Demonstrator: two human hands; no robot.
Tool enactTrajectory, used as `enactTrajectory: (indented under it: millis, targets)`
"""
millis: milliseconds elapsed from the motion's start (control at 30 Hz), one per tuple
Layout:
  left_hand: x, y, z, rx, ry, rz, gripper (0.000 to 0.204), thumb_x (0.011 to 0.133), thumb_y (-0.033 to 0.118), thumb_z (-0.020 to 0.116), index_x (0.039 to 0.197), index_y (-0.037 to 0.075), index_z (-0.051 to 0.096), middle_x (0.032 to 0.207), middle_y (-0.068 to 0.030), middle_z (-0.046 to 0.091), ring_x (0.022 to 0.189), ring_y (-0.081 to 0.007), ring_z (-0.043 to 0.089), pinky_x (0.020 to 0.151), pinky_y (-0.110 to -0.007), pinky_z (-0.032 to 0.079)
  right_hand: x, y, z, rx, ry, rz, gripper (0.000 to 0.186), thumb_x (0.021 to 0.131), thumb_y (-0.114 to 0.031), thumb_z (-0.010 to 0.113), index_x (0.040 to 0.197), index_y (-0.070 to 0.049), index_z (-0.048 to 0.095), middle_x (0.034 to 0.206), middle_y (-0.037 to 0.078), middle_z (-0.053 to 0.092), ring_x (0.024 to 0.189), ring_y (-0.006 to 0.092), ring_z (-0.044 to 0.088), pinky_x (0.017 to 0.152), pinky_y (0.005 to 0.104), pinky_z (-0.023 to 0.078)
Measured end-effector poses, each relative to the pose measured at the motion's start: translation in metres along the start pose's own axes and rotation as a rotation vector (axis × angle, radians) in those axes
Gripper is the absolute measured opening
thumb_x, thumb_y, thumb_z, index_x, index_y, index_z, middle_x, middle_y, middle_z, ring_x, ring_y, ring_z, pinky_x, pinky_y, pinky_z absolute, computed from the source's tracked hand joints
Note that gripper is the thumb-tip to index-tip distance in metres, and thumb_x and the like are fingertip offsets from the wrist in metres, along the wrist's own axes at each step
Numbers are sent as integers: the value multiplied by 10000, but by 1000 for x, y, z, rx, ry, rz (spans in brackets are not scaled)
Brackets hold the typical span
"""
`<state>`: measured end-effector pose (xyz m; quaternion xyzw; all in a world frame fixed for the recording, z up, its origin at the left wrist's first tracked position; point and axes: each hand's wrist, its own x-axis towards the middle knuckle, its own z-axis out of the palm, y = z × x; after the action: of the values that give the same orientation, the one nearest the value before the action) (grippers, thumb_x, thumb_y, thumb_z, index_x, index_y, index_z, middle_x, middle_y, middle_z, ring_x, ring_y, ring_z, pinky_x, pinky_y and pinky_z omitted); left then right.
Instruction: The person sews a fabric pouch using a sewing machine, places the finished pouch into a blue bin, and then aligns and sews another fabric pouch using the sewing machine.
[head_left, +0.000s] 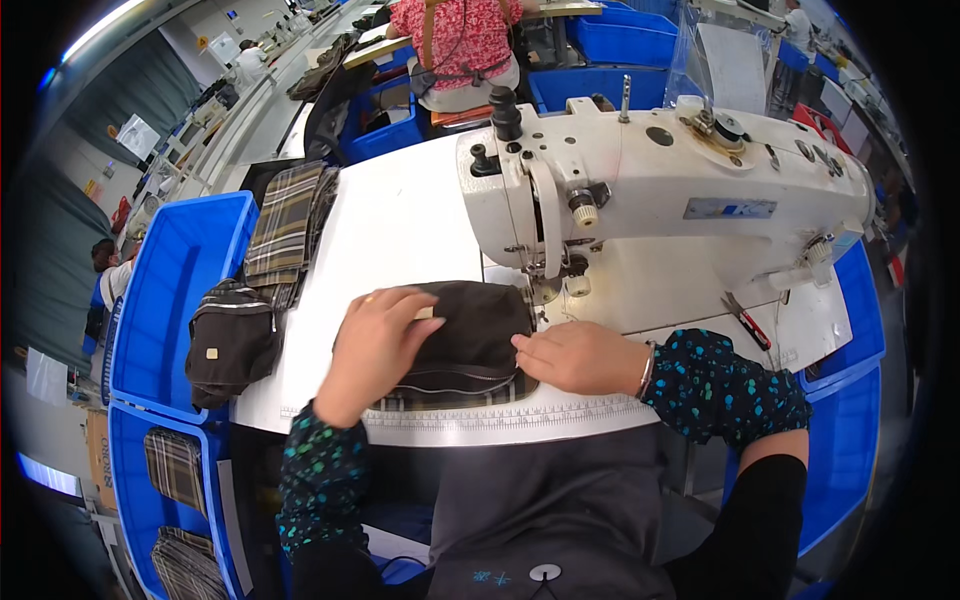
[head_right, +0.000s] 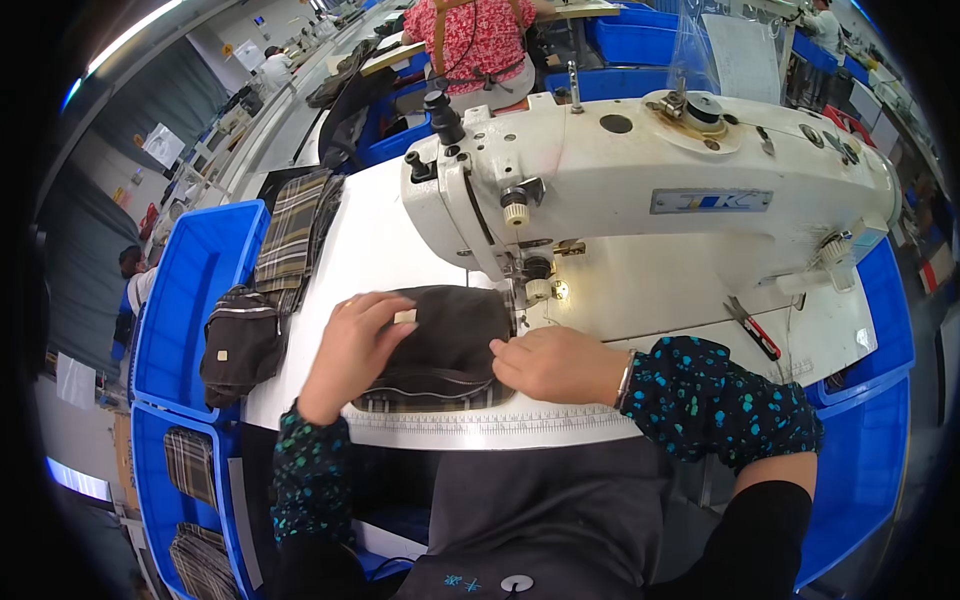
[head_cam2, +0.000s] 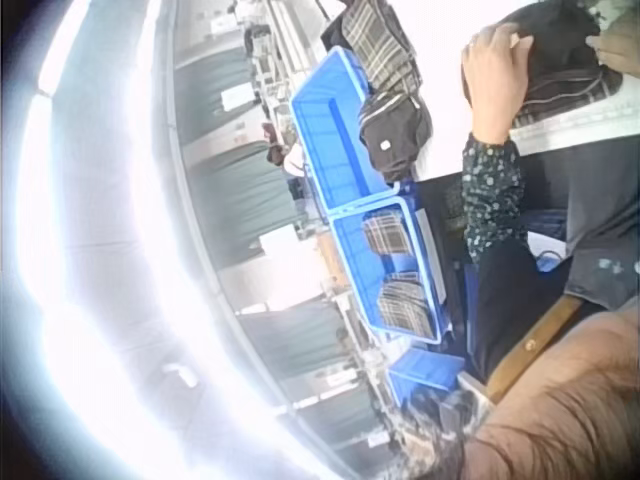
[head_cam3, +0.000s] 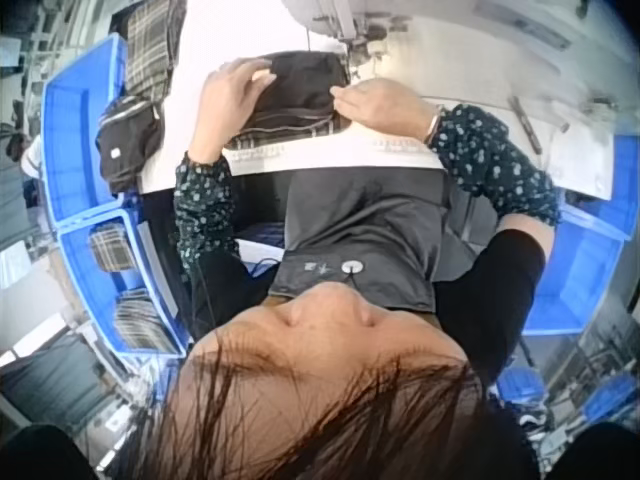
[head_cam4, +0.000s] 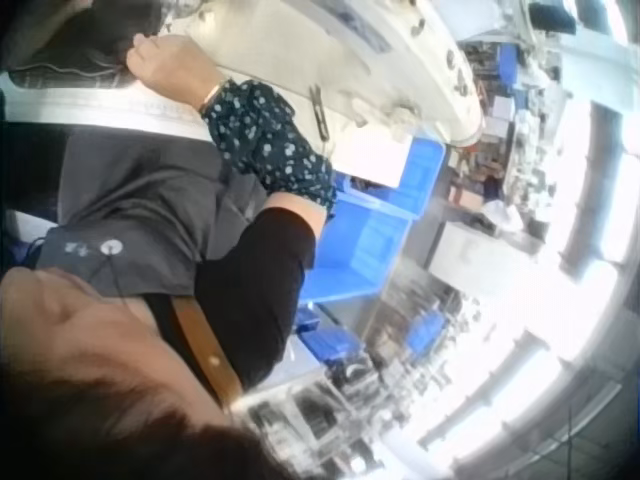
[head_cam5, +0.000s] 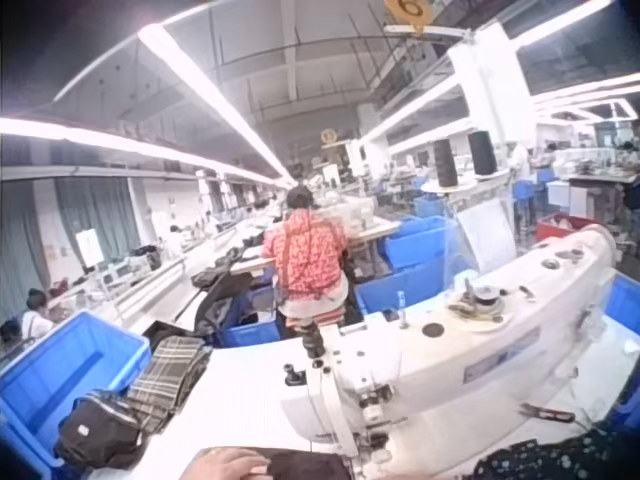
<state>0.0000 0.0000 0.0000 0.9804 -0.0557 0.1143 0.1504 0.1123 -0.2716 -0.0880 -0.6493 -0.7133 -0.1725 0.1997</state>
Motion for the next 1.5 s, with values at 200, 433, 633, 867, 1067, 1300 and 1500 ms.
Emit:
enactTrajectory:
  millis: [200,433,633,867,1067,1300,1500]
  targets:
    - [54,22,51,379,26,19,503,852,528,734,1072,76,722,976,-71,714,960,-277,656,1009,-544,402,6,-7,5,-93,91,-51,218,805,-157,639,953,2,665,1105,203,710,823,227,714,680,319,598]
    - [68,20,54,121,-43,-56,420,707,436,885,826,49,776,744,-86,687,814,-278,663,883,-473,469,4,-10,3,-52,107,-4,209,797,-163,641,913,7,673,1079,232,714,816,234,714,669,317,595]
    - [73,13,62,-598,-226,-131,266,823,183,831,990,-10,759,856,-204,740,755,-323,720,723,-342,552,3,-16,3,-29,40,17,189,811,-150,673,946,-20,698,1104,192,728,876,239,734,702,314,605]
    - [72,8,75,-470,-216,-80,200,841,169,813,985,36,769,880,-173,746,773,-323,718,726,-340,549,9,-16,-12,-122,59,-67,231,780,-157,672,961,-18,709,1050,159,729,773,169,666,639,289,544]
    - [69,11,75,-572,-250,-86,173,861,155,782,995,47,765,872,-171,730,796,-353,698,728,-350,541,5,-13,0,-284,80,118,236,774,-156,656,945,0,704,1014,201,738,649,147,641,542,265,480]
    - [63,21,80,-266,-124,-88,210,876,240,751,1011,80,770,754,-181,687,700,-352,674,654,-410,530,6,-13,1,-216,37,128,251,789,-162,631,928,39,691,1014,297,727,543,166,667,482,275,507]
    - [71,24,77,-188,-180,-207,238,833,266,778,983,81,788,680,-169,667,665,-354,674,626,-424,529,6,-13,1,-200,42,136,258,785,-155,631,932,49,690,1009,312,722,536,173,674,473,277,514]
